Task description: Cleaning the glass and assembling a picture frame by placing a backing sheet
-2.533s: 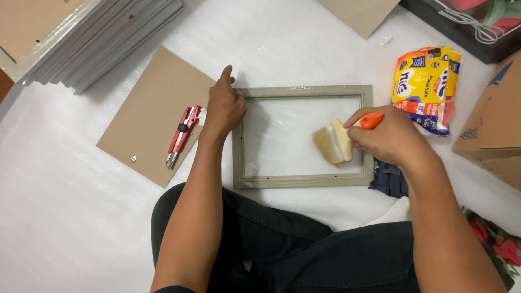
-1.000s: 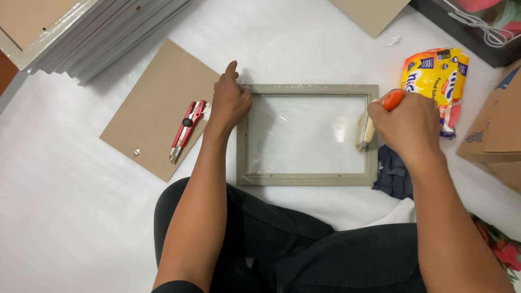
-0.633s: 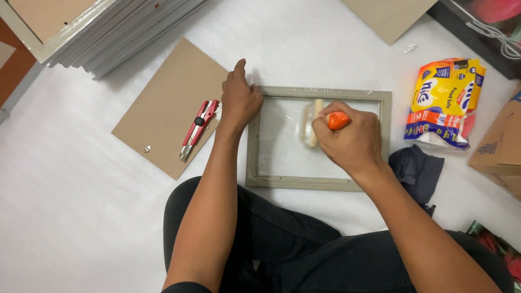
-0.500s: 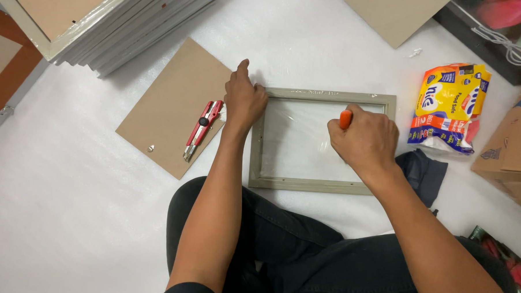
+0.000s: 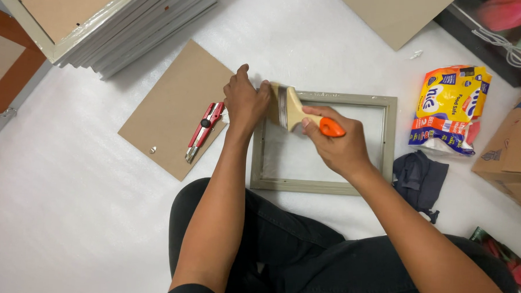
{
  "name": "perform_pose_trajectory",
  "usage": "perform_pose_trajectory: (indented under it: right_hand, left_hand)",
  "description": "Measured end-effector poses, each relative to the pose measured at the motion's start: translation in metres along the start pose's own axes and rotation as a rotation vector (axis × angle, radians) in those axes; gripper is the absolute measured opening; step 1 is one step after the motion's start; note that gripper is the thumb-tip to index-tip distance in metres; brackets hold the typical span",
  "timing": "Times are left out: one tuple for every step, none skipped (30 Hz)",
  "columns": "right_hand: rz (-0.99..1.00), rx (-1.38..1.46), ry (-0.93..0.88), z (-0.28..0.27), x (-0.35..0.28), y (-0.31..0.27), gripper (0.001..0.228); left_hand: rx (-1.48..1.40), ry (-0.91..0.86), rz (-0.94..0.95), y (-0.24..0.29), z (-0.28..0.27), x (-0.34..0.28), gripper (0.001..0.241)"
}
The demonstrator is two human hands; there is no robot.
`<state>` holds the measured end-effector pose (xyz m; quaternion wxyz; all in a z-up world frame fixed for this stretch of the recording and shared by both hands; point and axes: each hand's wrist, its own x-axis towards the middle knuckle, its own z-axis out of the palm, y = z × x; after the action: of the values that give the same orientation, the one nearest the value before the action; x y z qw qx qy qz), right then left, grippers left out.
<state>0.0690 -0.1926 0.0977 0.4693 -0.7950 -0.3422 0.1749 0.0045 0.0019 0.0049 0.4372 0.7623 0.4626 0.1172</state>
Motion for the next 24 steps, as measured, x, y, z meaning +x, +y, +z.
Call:
perform_pose_trajectory:
  right_hand:
    - [-0.002, 0.000, 0.002, 0.002, -0.001, 0.005, 0.019]
    - [0.049, 0.003, -0.055, 0.004, -0.002, 0.011, 0.020]
    - [0.099, 0.007, -0.115, 0.006, -0.002, 0.016, 0.021]
    - [0.096, 0.007, -0.114, 0.004, -0.002, 0.014, 0.021]
    - [0.163, 0.067, -0.187, 0.002, -0.003, 0.011, 0.019]
    - [0.229, 0.126, -0.261, 0.000, -0.003, 0.009, 0.018]
    - [0.228, 0.126, -0.260, -0.002, -0.004, 0.005, 0.018]
    - [0.291, 0.114, -0.314, -0.005, -0.004, 0.000, 0.018]
    - [0.357, 0.103, -0.369, -0.007, -0.006, -0.004, 0.018]
    - [0.357, 0.103, -0.369, -0.007, -0.003, -0.004, 0.018]
    - [0.389, 0.122, -0.353, -0.008, -0.002, -0.004, 0.019]
    - [0.421, 0.140, -0.337, -0.009, 0.000, -0.004, 0.020]
    - [0.422, 0.139, -0.331, -0.013, 0.003, 0.002, 0.020]
    - [0.425, 0.104, -0.248, -0.016, 0.006, 0.008, 0.022]
    - [0.426, 0.069, -0.167, -0.018, 0.010, 0.013, 0.023]
    - [0.425, 0.069, -0.163, -0.027, 0.011, 0.022, 0.023]
    - [0.353, -0.114, -0.037, -0.034, 0.013, 0.032, 0.017]
    - [0.276, -0.296, 0.090, -0.041, 0.015, 0.041, 0.012]
    - [0.276, -0.297, 0.090, -0.039, 0.009, 0.044, 0.012]
    - [0.136, -0.249, 0.110, -0.038, 0.003, 0.047, 0.013]
    - [-0.002, -0.203, 0.132, -0.037, -0.003, 0.050, 0.015]
    - [0.000, -0.206, 0.134, -0.032, -0.006, 0.031, 0.015]
    - [0.162, 0.018, -0.019, -0.026, -0.009, 0.012, 0.022]
    - [0.320, 0.243, -0.174, -0.020, -0.011, -0.007, 0.031]
  left_hand:
    - [0.000, 0.001, 0.003, 0.000, 0.000, 0.000, 0.065]
    - [-0.019, -0.002, 0.001, -0.001, 0.000, 0.001, 0.065]
    - [-0.039, -0.002, -0.002, -0.002, 0.000, 0.001, 0.066]
    - [-0.039, -0.001, -0.001, 0.000, -0.002, 0.001, 0.066]
    - [-0.072, -0.018, 0.018, 0.001, -0.003, 0.000, 0.067]
    - [-0.105, -0.036, 0.037, 0.003, -0.005, -0.001, 0.069]
    - [-0.105, -0.035, 0.038, 0.005, -0.007, -0.003, 0.069]
    - [-0.137, -0.044, 0.053, 0.007, -0.009, -0.004, 0.068]
    - [-0.168, -0.054, 0.067, 0.009, -0.010, -0.007, 0.067]
    - [-0.168, -0.055, 0.067, 0.008, -0.010, -0.005, 0.067]
    - [-0.160, -0.064, 0.065, 0.007, -0.008, -0.005, 0.067]
    - [-0.153, -0.073, 0.064, 0.007, -0.007, -0.005, 0.068]
    - [-0.155, -0.077, 0.068, 0.007, -0.007, -0.006, 0.068]
    - [-0.153, -0.073, 0.065, 0.007, -0.007, -0.007, 0.067]
    - [-0.151, -0.065, 0.060, 0.006, -0.009, -0.008, 0.065]
    - [-0.151, -0.067, 0.064, 0.008, -0.009, -0.008, 0.065]
    - [-0.152, -0.066, 0.062, 0.009, -0.011, -0.009, 0.065]
    - [-0.153, -0.065, 0.060, 0.010, -0.013, -0.009, 0.065]
    - [-0.154, -0.065, 0.060, 0.009, -0.014, -0.009, 0.065]
    - [-0.156, -0.061, 0.058, 0.008, -0.014, -0.008, 0.065]
    - [-0.159, -0.061, 0.058, 0.008, -0.013, -0.007, 0.065]
    - [-0.161, -0.064, 0.059, 0.006, -0.010, -0.005, 0.065]
    - [-0.144, -0.071, 0.060, 0.004, -0.008, -0.003, 0.066]
    - [-0.126, -0.078, 0.062, 0.001, -0.006, -0.001, 0.067]
